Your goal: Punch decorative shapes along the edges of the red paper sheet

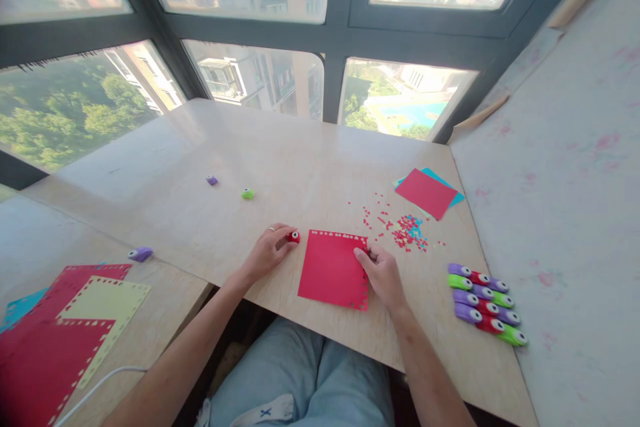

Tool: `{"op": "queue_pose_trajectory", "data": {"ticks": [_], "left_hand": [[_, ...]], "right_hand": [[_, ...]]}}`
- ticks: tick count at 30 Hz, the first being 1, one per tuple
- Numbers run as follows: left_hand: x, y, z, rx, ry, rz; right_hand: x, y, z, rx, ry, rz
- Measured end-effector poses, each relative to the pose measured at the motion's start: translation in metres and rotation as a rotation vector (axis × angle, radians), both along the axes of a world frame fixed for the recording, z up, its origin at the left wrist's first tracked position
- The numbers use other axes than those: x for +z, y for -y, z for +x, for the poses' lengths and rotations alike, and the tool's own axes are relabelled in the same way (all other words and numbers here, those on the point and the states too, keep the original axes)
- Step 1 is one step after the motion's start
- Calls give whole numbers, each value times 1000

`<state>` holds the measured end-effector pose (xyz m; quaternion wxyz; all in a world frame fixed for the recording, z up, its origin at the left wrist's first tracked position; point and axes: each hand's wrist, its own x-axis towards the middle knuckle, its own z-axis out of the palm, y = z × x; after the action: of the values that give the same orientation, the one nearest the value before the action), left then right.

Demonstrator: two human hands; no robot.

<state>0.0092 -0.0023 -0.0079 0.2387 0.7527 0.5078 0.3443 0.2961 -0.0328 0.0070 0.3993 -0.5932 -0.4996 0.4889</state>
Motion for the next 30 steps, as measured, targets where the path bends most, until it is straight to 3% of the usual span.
{"op": "queue_pose_trajectory", "data": {"ticks": [7, 19, 30], "left_hand": [[-4, -8, 9, -8, 116, -27], [1, -7, 18, -1, 84, 21], [-4, -6, 15, 29, 154, -25]], "right_hand": [[-3, -18, 1, 58, -7, -16], [1, -19, 1, 95, -32, -49], [0, -17, 2, 113, 126, 28]]}}
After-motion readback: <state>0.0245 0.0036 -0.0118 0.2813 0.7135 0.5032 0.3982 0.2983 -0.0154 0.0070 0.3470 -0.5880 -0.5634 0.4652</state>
